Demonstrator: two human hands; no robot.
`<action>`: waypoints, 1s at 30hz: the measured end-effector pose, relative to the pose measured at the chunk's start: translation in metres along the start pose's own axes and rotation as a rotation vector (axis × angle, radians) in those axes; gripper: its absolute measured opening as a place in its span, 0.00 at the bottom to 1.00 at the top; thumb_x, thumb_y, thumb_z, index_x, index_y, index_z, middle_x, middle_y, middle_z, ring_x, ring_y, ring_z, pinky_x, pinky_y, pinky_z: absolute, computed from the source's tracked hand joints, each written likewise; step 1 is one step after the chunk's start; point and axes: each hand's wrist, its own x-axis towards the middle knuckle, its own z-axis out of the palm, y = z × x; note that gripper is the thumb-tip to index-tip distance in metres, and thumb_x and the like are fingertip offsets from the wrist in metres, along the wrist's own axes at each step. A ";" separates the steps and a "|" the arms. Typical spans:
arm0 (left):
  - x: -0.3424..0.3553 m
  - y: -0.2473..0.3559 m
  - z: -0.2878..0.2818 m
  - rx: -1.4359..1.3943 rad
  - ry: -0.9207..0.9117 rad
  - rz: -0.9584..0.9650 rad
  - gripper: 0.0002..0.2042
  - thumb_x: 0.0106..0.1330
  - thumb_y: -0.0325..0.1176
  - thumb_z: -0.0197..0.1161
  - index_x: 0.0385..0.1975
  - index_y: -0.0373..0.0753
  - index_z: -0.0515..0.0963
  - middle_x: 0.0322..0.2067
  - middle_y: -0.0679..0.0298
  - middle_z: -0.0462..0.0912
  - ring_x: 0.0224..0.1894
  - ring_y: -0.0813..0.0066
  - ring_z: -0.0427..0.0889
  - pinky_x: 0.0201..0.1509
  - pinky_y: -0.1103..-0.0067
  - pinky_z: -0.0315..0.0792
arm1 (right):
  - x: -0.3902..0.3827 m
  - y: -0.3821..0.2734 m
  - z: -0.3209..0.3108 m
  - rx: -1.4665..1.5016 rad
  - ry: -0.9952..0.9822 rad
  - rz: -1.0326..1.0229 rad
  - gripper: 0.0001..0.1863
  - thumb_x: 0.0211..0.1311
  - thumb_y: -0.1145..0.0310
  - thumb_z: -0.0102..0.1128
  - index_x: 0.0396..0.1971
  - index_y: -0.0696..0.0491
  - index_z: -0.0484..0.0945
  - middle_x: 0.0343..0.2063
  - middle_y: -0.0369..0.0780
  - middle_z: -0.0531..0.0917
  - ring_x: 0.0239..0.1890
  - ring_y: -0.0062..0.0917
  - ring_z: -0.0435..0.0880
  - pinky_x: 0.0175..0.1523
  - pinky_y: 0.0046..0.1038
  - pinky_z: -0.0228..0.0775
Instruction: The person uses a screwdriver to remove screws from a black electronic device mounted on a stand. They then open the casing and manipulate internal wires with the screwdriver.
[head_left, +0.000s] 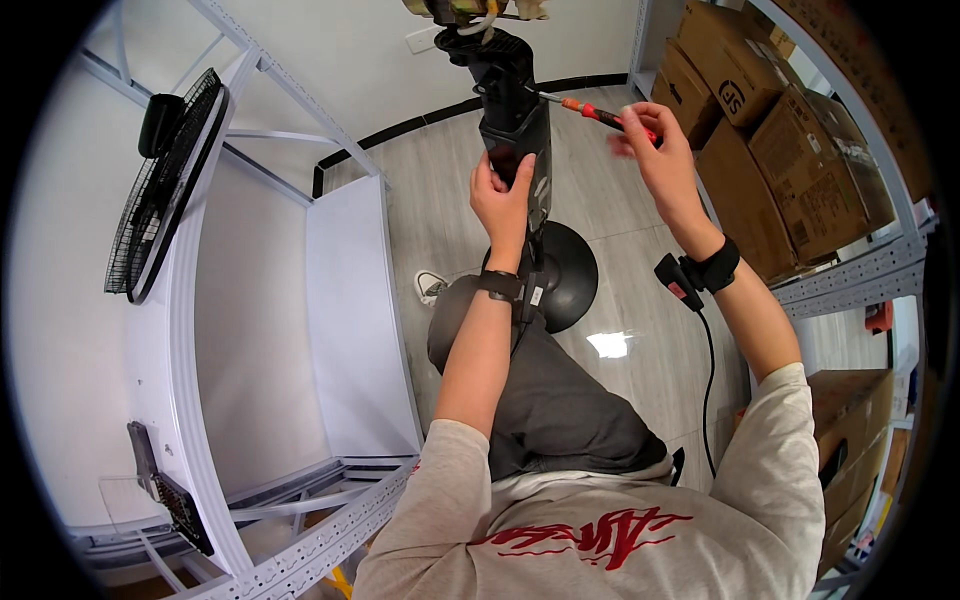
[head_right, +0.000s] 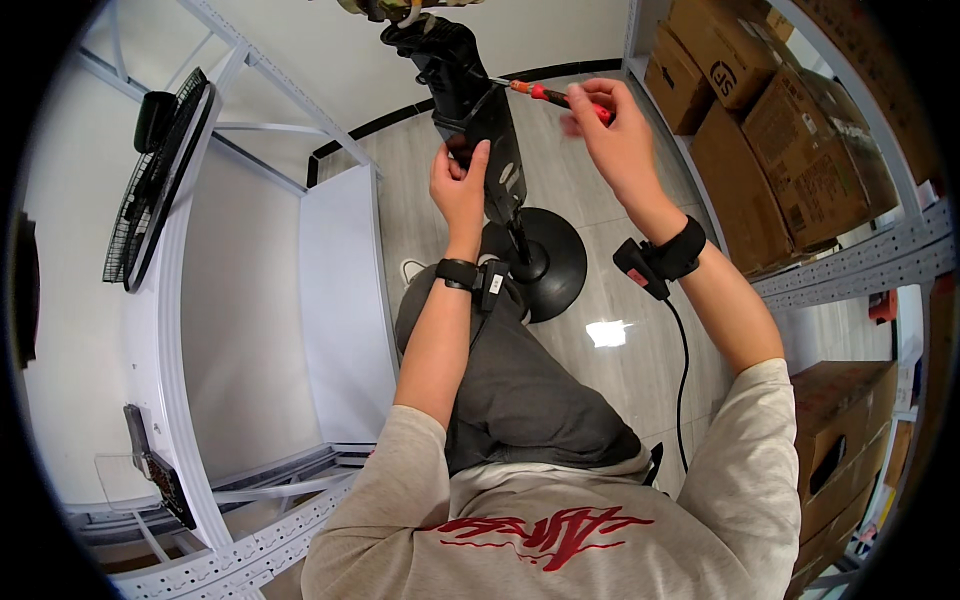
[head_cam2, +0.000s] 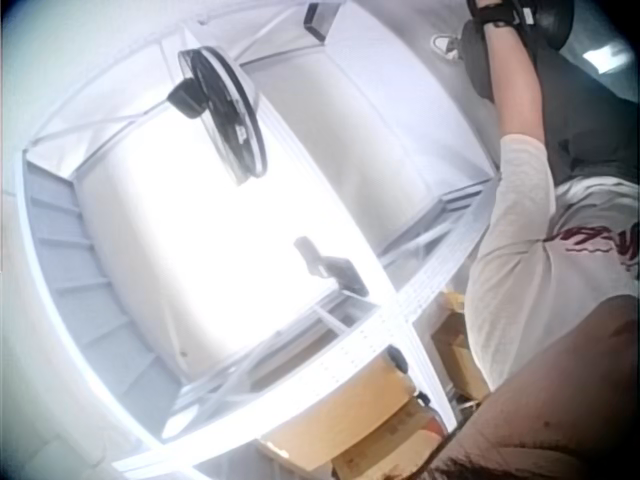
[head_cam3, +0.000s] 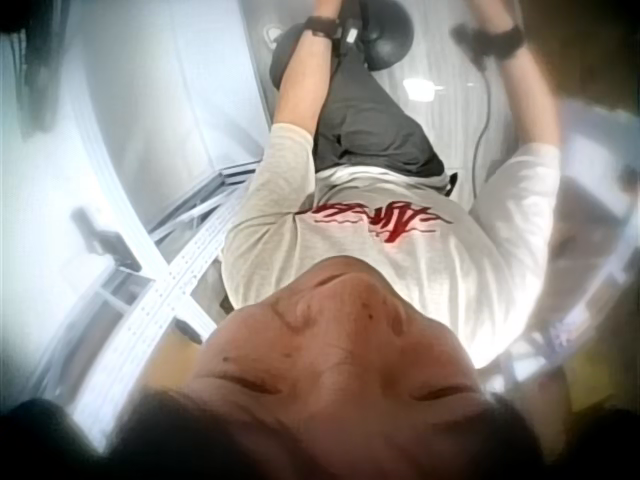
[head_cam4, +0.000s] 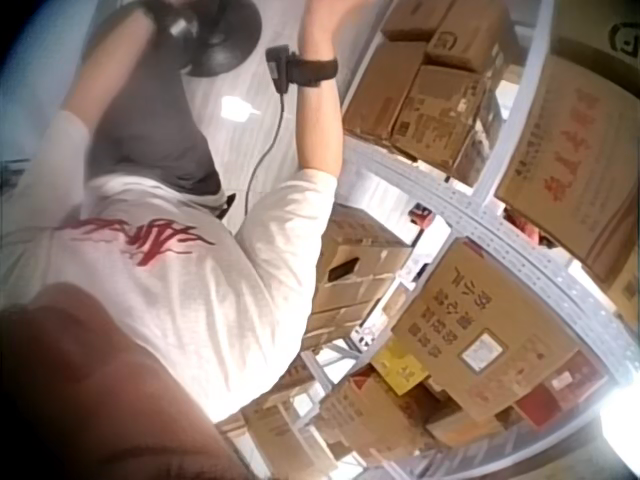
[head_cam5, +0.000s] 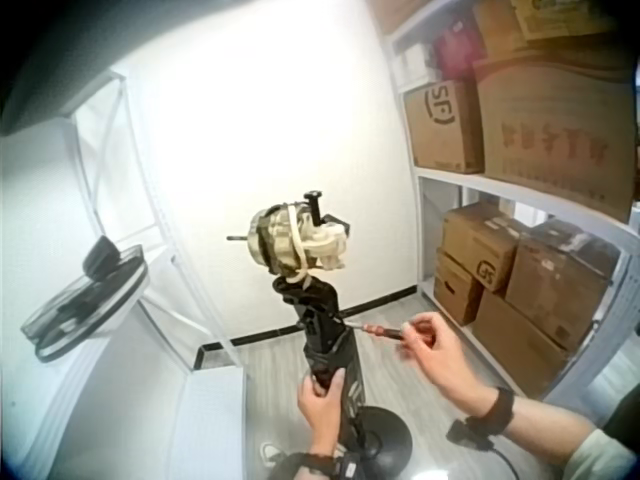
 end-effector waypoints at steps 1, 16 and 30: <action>0.000 -0.002 -0.001 -0.002 0.012 -0.005 0.30 0.52 0.45 0.72 0.50 0.30 0.74 0.24 0.68 0.63 0.25 0.78 0.60 0.30 0.81 0.61 | -0.002 -0.012 0.000 -0.016 -0.031 0.121 0.14 0.62 0.65 0.60 0.44 0.55 0.73 0.38 0.39 0.78 0.32 0.17 0.79 0.34 0.18 0.69; -0.005 0.005 -0.001 -0.080 0.055 0.014 0.35 0.53 0.41 0.72 0.58 0.32 0.65 0.21 0.73 0.59 0.23 0.84 0.59 0.28 0.86 0.60 | -0.011 -0.002 -0.012 -0.282 -0.020 -0.322 0.11 0.59 0.72 0.60 0.42 0.56 0.75 0.34 0.36 0.73 0.29 0.17 0.76 0.28 0.19 0.73; -0.013 0.003 -0.003 -0.183 0.105 0.156 0.12 0.69 0.37 0.54 0.29 0.35 0.69 0.20 0.72 0.62 0.23 0.85 0.59 0.26 0.83 0.58 | -0.035 0.006 -0.036 -0.158 -0.037 -0.181 0.11 0.59 0.73 0.60 0.42 0.57 0.75 0.35 0.35 0.73 0.28 0.14 0.76 0.29 0.17 0.68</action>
